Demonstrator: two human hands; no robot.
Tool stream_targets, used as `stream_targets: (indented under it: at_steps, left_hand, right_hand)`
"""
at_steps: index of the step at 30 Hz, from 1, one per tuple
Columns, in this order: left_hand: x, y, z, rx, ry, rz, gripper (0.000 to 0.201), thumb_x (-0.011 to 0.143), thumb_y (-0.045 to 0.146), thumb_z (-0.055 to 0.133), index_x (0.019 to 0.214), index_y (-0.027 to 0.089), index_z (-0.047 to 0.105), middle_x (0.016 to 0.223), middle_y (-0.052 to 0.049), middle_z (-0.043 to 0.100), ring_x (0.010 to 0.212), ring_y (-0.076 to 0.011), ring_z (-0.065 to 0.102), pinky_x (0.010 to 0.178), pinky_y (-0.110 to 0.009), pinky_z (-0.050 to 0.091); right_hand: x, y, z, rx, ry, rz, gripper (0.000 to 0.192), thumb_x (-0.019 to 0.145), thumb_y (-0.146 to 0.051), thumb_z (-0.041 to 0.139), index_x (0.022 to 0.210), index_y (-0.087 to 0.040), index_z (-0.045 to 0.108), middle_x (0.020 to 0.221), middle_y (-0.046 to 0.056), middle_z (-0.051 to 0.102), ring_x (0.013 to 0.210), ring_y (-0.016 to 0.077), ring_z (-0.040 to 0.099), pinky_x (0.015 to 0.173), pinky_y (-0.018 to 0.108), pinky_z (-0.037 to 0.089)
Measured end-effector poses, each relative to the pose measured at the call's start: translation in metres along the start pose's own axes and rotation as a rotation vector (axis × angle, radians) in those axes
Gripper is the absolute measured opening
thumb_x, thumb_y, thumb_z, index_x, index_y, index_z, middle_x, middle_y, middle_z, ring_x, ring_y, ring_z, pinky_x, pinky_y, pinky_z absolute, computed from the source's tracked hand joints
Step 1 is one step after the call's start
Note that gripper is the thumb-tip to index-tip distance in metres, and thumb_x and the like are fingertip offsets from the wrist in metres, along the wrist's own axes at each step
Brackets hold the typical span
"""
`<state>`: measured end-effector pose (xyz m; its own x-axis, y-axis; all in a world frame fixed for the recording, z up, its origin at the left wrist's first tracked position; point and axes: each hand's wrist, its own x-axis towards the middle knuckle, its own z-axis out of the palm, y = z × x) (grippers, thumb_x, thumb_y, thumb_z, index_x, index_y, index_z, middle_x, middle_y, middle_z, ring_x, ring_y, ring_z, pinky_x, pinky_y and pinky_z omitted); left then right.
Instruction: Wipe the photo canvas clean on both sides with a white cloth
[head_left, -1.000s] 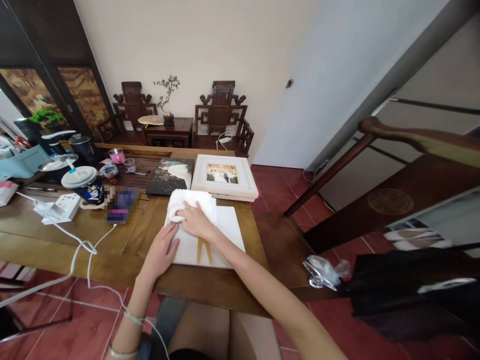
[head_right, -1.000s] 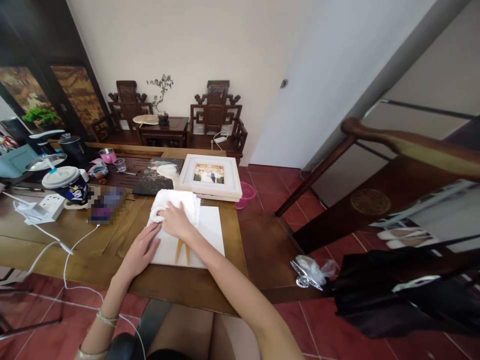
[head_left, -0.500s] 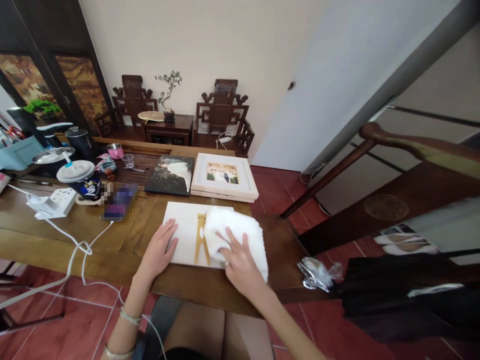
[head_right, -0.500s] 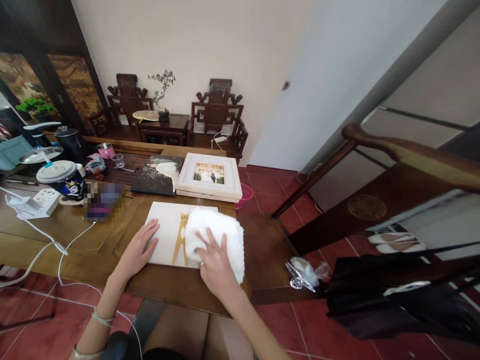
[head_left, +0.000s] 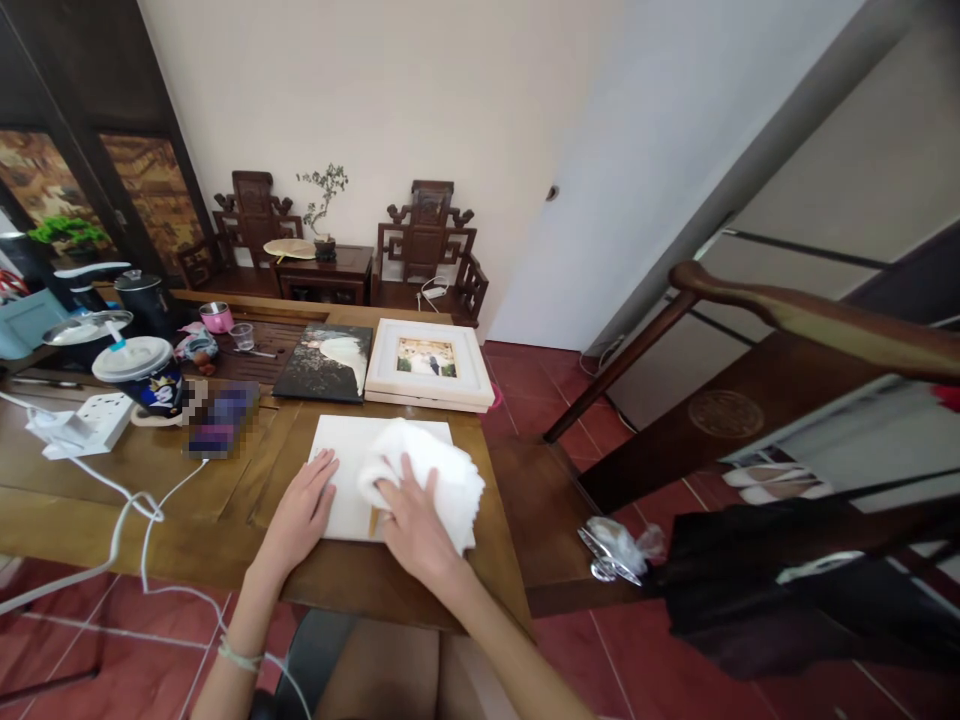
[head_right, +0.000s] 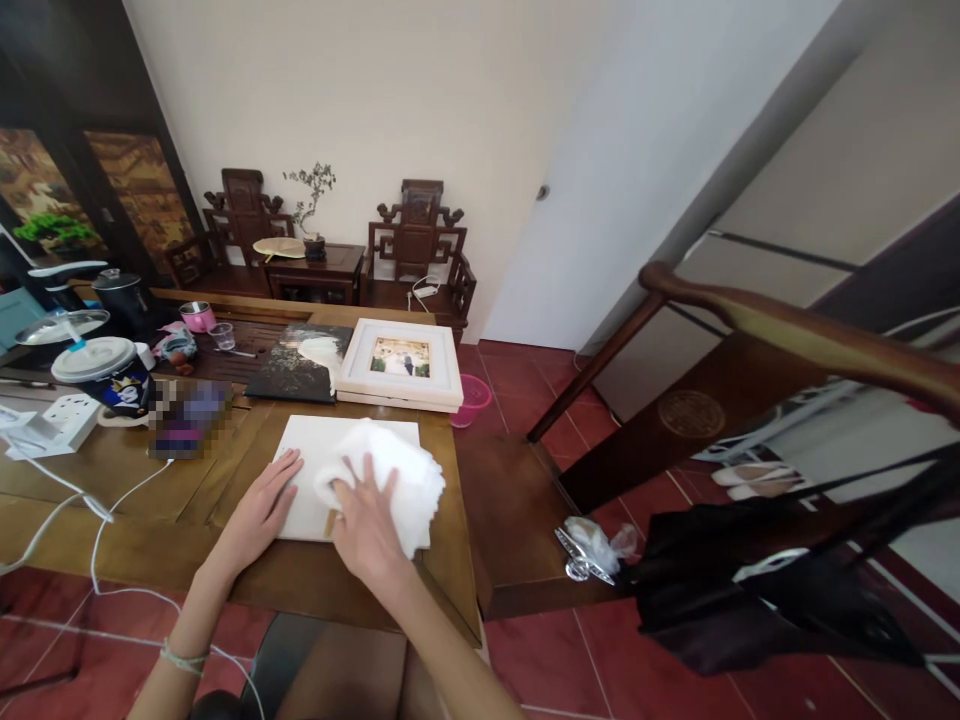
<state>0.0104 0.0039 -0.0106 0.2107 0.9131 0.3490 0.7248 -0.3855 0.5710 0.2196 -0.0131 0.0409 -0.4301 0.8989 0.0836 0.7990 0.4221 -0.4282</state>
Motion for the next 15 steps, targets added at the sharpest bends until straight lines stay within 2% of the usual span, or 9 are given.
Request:
stream_targets:
  at_steps: [3, 6, 11, 15]
  left_hand:
    - [0.0, -0.004, 0.002, -0.042, 0.078, -0.034, 0.043, 0.099, 0.029, 0.032, 0.139, 0.021, 0.048, 0.152, -0.011, 0.039, 0.145, -0.0235, 0.027, 0.118, -0.05, 0.025]
    - [0.0, -0.006, 0.002, -0.07, 0.092, -0.053, 0.046, 0.099, 0.027, 0.031, 0.142, 0.02, 0.043, 0.156, -0.011, 0.032, 0.146, -0.0239, 0.021, 0.118, -0.049, 0.025]
    - [0.0, -0.004, 0.001, -0.053, 0.045, -0.048, 0.044, 0.098, 0.025, 0.033, 0.139, 0.019, 0.047, 0.154, -0.011, 0.035, 0.145, -0.0232, 0.024, 0.118, -0.047, 0.025]
    - [0.001, 0.002, -0.001, -0.026, 0.02, -0.008, 0.043, 0.098, 0.026, 0.035, 0.137, 0.019, 0.05, 0.152, -0.01, 0.04, 0.145, -0.0231, 0.027, 0.118, -0.049, 0.025]
  right_hand:
    - [0.018, -0.02, 0.008, -0.014, -0.021, -0.111, 0.043, 0.079, -0.003, 0.043, 0.113, -0.015, 0.066, 0.153, 0.011, 0.035, 0.145, 0.0393, 0.006, 0.11, 0.073, 0.001]
    - [0.006, -0.026, 0.011, 0.009, -0.068, -0.264, 0.039, 0.08, -0.004, 0.044, 0.104, -0.018, 0.07, 0.151, 0.005, 0.039, 0.146, 0.0332, 0.009, 0.114, 0.065, -0.002]
    - [-0.034, 0.005, -0.01, 0.182, -0.16, -0.419, 0.051, 0.06, 0.003, 0.039, 0.093, -0.021, 0.07, 0.143, 0.0, 0.051, 0.145, 0.0207, 0.021, 0.118, 0.057, 0.003]
    - [-0.04, 0.042, -0.032, 0.216, -0.14, -0.334, 0.058, 0.054, 0.003, 0.035, 0.097, -0.02, 0.068, 0.143, 0.005, 0.05, 0.141, 0.0164, 0.031, 0.119, 0.052, 0.008]
